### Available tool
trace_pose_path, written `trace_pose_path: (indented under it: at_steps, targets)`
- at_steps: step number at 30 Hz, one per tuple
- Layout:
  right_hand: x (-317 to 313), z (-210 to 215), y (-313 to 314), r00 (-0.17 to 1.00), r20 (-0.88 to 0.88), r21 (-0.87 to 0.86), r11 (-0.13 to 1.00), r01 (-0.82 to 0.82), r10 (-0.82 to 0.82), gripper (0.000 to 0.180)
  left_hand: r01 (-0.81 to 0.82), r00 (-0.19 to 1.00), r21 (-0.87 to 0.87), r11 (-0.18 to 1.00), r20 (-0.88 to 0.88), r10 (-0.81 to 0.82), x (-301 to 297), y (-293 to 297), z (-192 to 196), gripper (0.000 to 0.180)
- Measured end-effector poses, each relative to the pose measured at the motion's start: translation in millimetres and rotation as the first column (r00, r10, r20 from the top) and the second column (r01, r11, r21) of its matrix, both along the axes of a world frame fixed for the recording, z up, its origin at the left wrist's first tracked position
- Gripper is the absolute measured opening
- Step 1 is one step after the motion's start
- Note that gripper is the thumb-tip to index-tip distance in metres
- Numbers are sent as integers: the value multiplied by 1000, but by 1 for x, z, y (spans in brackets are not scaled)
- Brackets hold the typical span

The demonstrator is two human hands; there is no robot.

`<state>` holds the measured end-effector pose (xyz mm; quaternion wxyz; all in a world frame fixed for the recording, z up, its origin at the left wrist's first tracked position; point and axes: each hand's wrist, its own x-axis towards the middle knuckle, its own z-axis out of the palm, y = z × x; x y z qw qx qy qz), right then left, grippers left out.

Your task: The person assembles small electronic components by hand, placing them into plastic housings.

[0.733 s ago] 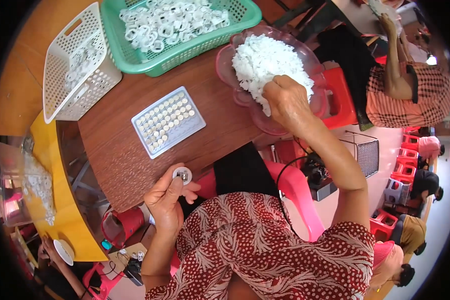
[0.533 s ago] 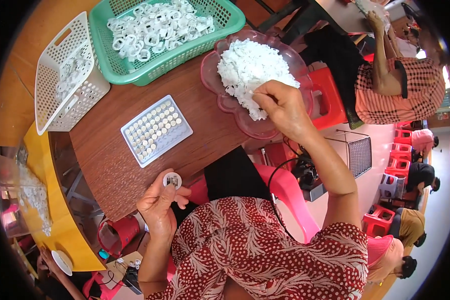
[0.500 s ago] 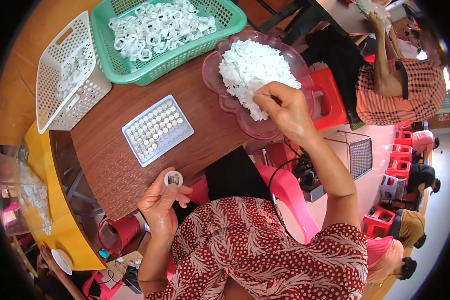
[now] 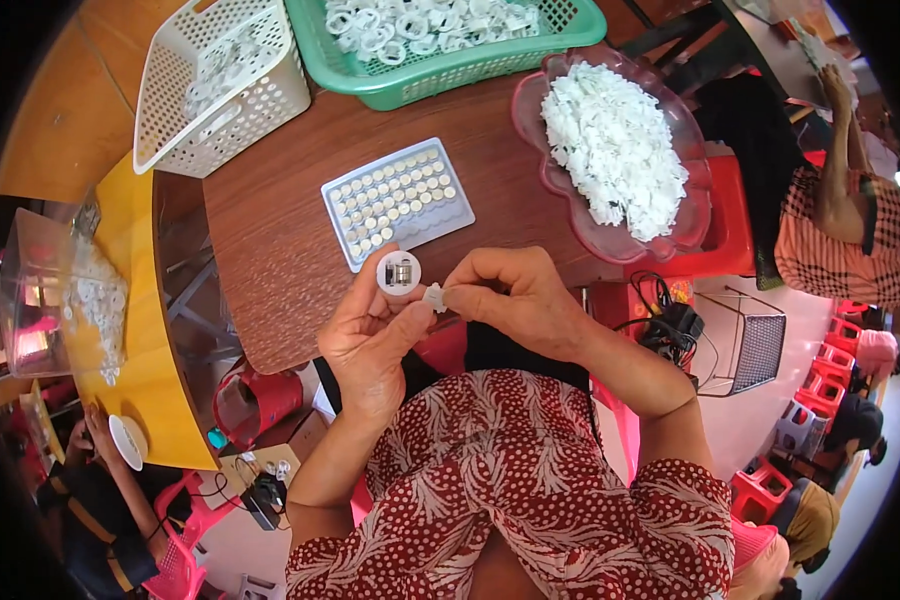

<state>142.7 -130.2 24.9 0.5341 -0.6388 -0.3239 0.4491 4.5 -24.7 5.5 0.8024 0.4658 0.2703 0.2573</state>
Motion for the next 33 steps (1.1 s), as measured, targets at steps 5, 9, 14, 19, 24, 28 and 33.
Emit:
trace_pose_path:
  at_steps: [5,9,14,19,24,28,33]
  targets:
    - [-8,-8,1,997,-62,27,998,51,-50,11,-39,999,-39,999,-35,37,-3,5,-7,51]
    - [-8,-17,3,992,112,206,978,39,-63,18,21,999,-192,981,-21,-25,-3,9,-6,48]
    - [-6,-24,4,973,232,268,962,-60,-3,20,86,996,-298,951,0,-90,-3,10,-6,46]
    - [-9,-22,7,992,125,277,960,-47,12,14,34,998,-252,967,-43,-46,-3,2,-10,45]
    - [-11,-25,7,996,92,145,989,0,-14,12,23,996,-81,996,-89,-30,-8,-1,-15,46]
    - [-12,-21,10,995,-94,-50,998,23,-28,12,44,992,-15,999,-116,-46,-17,1,-20,48]
    - [-10,-30,12,1000,15,-21,1000,-2,2,9,58,989,23,998,-141,-55,-21,4,-19,48]
